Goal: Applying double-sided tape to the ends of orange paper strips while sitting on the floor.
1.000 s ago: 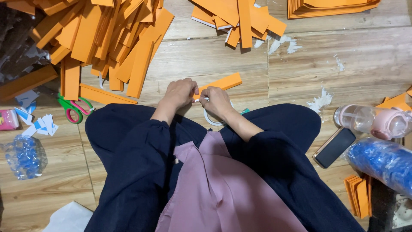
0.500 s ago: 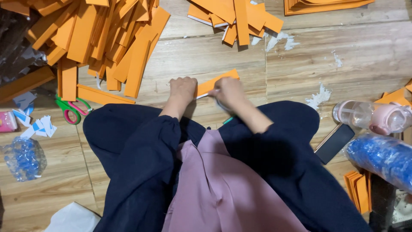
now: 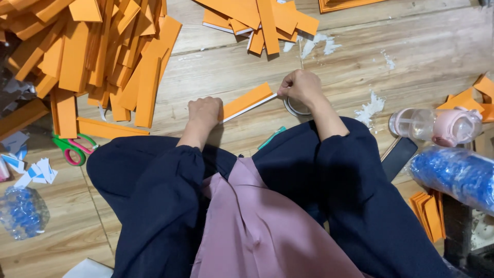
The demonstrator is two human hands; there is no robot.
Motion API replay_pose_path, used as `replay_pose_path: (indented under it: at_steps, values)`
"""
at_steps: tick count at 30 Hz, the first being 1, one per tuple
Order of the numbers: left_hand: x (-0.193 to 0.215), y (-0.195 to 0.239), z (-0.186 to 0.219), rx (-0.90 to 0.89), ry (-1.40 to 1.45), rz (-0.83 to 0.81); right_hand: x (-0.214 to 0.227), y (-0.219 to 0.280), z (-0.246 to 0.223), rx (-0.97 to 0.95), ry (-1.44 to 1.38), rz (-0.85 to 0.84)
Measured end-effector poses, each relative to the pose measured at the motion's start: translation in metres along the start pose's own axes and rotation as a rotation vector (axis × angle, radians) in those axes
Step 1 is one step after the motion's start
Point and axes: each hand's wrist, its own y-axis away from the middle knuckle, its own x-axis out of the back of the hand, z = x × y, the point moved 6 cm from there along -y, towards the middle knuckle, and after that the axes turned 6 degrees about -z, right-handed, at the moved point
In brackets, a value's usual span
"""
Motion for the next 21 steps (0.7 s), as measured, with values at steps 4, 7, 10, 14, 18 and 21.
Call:
replay_pose_path:
  at_steps: [4,7,10,14,18,21]
  values:
    - [0.003,0.001,0.0,0.004,0.014,-0.016,-0.002,-0.002,-0.001,-0.018,0.01,-0.016]
    - [0.001,0.0,-0.002,0.001,0.019,-0.008,-0.003,-0.003,-0.002,-0.046,0.026,-0.02]
    - [0.001,0.0,-0.001,-0.013,0.012,-0.004,-0.001,-0.004,-0.004,-0.046,0.02,-0.003]
    - [0.006,0.003,0.0,-0.011,0.016,0.009,-0.001,-0.006,-0.005,-0.05,0.05,0.022]
    - [0.005,0.003,0.0,0.005,0.012,-0.006,0.002,-0.002,-0.01,-0.051,0.059,0.022]
    - [0.002,0.0,-0.001,0.003,0.011,0.001,-0.002,-0.006,-0.006,-0.054,0.056,0.023]
